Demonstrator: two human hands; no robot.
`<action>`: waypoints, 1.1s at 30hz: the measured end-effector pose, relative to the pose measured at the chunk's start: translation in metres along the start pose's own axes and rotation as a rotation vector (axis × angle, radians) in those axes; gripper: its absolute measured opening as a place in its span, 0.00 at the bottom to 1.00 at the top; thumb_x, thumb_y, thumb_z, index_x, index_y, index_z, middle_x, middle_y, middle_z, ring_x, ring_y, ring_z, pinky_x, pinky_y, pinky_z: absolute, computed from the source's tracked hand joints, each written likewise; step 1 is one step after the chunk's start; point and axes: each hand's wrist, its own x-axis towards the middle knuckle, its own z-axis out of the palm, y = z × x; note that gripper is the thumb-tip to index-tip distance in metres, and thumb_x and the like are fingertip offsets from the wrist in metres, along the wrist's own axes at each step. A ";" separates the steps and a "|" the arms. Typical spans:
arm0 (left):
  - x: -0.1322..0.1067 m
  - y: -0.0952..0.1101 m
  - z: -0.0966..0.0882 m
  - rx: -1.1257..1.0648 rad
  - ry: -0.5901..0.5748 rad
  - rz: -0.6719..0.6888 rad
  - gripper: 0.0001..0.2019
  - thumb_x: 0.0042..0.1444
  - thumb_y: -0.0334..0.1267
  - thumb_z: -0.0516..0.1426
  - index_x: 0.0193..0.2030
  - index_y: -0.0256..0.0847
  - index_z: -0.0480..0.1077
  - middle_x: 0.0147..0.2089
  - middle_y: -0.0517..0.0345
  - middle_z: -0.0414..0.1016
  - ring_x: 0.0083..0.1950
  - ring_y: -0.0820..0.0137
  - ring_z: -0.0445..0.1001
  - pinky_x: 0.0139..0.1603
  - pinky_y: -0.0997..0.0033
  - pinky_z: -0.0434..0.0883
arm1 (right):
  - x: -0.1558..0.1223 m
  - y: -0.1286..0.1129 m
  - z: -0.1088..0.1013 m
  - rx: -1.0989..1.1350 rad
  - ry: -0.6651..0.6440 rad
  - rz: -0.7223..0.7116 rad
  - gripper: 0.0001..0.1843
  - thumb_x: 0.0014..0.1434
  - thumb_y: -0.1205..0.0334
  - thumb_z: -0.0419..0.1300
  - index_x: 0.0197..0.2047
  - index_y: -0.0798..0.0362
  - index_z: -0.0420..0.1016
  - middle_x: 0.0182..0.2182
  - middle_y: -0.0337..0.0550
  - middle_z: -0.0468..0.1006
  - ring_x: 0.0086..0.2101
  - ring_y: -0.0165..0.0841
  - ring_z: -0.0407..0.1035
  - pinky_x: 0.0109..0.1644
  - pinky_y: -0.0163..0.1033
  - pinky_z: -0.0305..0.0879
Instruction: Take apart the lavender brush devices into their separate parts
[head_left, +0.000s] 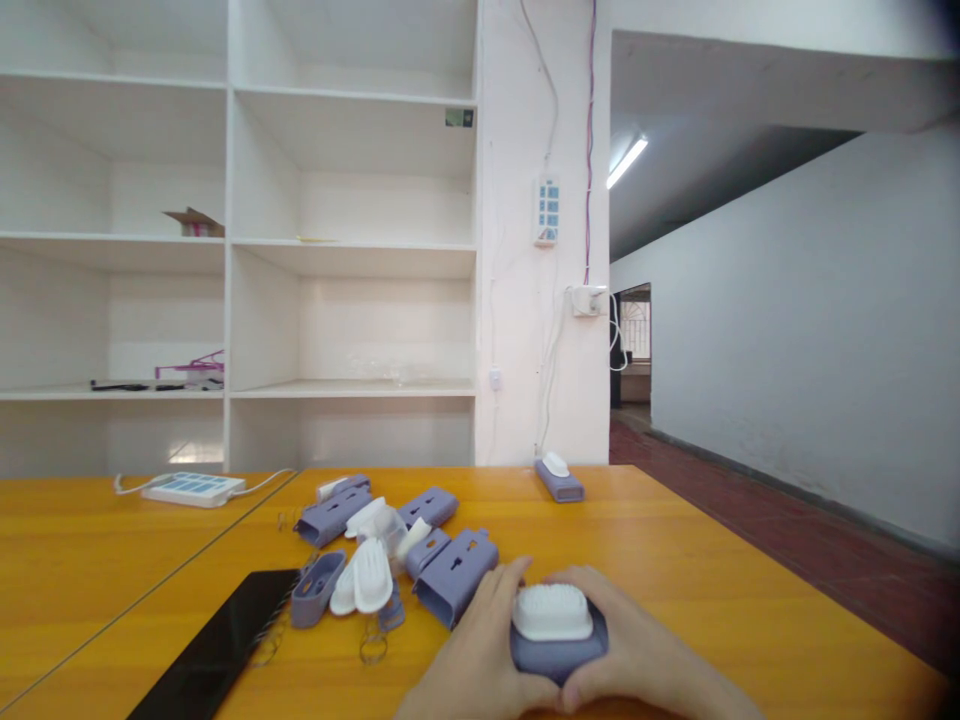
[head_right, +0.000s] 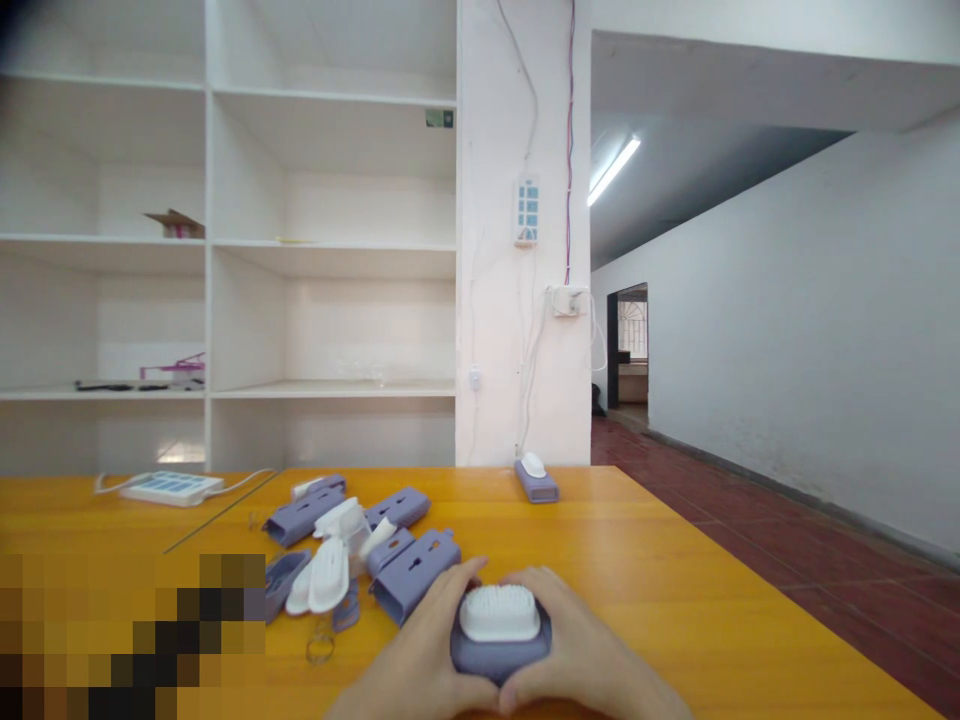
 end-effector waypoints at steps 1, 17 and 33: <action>-0.001 -0.001 -0.003 -0.029 -0.011 -0.015 0.59 0.36 0.44 0.75 0.74 0.38 0.52 0.74 0.41 0.54 0.74 0.49 0.53 0.75 0.53 0.52 | 0.000 -0.001 -0.001 -0.004 -0.003 -0.002 0.49 0.31 0.46 0.80 0.57 0.50 0.76 0.51 0.46 0.77 0.52 0.51 0.70 0.58 0.50 0.67; -0.003 0.013 -0.002 -0.109 0.159 0.054 0.13 0.53 0.38 0.64 0.45 0.43 0.70 0.46 0.58 0.76 0.49 0.63 0.73 0.52 0.66 0.68 | -0.007 -0.010 -0.010 -0.436 0.216 -0.291 0.52 0.50 0.45 0.72 0.73 0.43 0.55 0.72 0.51 0.56 0.69 0.53 0.50 0.72 0.60 0.47; -0.005 0.015 0.000 0.154 0.157 0.189 0.06 0.64 0.41 0.59 0.45 0.45 0.72 0.45 0.57 0.79 0.45 0.63 0.76 0.43 0.69 0.67 | -0.001 -0.033 0.008 -0.491 0.124 -0.395 0.26 0.64 0.55 0.64 0.64 0.42 0.69 0.61 0.45 0.75 0.59 0.45 0.67 0.68 0.54 0.54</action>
